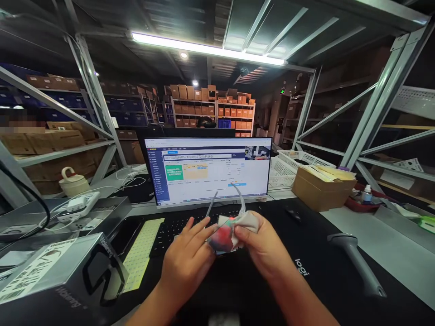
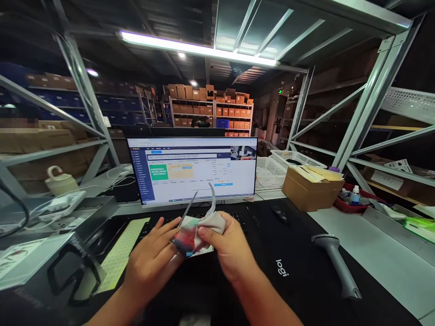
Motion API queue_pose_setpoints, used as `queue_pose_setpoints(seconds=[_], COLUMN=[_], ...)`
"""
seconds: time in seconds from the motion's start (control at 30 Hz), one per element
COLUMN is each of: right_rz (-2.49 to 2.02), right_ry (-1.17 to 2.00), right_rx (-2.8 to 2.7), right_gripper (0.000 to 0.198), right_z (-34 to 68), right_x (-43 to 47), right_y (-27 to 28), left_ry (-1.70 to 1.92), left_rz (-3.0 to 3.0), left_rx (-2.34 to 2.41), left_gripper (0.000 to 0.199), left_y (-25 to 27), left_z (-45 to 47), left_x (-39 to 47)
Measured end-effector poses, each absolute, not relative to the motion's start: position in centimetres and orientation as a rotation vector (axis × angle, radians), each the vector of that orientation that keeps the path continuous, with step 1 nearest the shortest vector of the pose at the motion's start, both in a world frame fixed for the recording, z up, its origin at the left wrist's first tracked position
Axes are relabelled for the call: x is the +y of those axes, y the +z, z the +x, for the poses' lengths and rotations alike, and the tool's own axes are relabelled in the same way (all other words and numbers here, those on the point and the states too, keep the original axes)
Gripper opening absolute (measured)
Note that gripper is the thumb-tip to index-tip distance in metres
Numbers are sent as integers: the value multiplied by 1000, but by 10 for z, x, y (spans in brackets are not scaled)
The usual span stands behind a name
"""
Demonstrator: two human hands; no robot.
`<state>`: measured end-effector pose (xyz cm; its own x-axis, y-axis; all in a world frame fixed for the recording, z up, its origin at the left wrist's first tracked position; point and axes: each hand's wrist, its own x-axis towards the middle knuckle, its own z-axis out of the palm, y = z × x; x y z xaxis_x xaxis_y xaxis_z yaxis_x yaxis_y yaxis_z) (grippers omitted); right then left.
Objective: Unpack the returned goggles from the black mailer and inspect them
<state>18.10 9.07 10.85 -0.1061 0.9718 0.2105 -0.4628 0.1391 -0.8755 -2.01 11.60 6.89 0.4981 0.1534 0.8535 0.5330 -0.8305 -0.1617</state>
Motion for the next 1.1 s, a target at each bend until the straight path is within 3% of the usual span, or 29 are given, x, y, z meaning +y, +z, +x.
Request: queue_pose_setpoints(seconds=[0.1, 0.2, 0.27, 0.5, 0.67, 0.8, 1.0, 1.1], right_rz=[-1022, -1229, -1220, -1117, -1088, -1165, -933, -814], right_ry=[1070, 597, 465, 340, 407, 365, 1187, 1281], right_rx=[-1588, -1678, -1689, -2141, -2530, -2476, -2137, -1903], right_gripper=[26, 8, 6, 23, 25, 22, 32, 36], right_z=[230, 279, 297, 264, 215, 192, 231, 251], right_x=[87, 73, 63, 57, 64, 69, 89, 95], right_y=[118, 129, 135, 138, 123, 109, 116, 120], left_ry=[-1270, -1221, -1154, -826, -663, -584, -744, -918], left_rz=[-2387, -2454, -2532, -2686, -2628, -2679, -2648, -2676], left_rx=[-679, -738, -740, -661, -532, -483, -544, -602], left_gripper=[24, 27, 27, 19, 17, 15, 14, 9], left_y=[80, 88, 89, 91, 81, 77, 100, 109], left_z=[-31, -40, -43, -36, -17, -11, -39, -51], left_x=[120, 121, 120, 110, 99, 99, 107, 105])
